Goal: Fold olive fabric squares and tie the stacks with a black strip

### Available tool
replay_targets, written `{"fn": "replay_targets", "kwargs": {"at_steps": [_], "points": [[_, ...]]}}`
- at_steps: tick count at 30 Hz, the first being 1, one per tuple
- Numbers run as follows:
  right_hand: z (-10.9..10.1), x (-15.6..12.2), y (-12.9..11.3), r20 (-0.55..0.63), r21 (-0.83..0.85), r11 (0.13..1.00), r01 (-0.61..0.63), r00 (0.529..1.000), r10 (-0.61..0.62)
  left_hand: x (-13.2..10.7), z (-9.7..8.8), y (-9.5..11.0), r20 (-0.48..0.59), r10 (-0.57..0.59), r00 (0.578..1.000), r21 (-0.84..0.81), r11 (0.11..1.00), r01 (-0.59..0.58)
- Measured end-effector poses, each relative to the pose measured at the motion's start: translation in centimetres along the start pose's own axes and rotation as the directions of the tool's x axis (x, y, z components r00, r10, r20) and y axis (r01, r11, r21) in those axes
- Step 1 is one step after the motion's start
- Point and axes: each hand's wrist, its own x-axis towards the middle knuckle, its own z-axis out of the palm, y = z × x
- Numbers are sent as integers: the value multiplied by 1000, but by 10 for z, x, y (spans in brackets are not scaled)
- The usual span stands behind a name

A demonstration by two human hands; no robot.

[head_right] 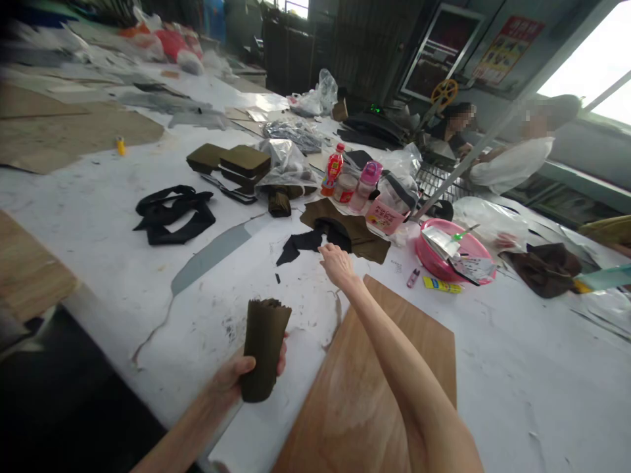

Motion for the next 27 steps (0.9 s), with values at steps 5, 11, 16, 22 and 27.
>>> {"fn": "replay_targets", "kwargs": {"at_steps": [5,11,16,22,27], "points": [[12,71,-7,-3,-20,999,36,999,-36,0,-12,-7,5,17,1000,-125,992,-17],[30,69,-24,-2,-31,996,85,996,-85,3,-11,-5,17,87,996,-128,988,-84],[28,-13,-52,-24,18,986,167,986,-167,-1,-4,11,2,202,979,17,979,-202],[3,-111,-86,115,462,881,105,978,-177,-15,13,23,-14,210,978,295,935,-197],[-20,-142,-99,61,709,693,128,969,-241,-20,30,18,40,124,992,458,879,-128]]}}
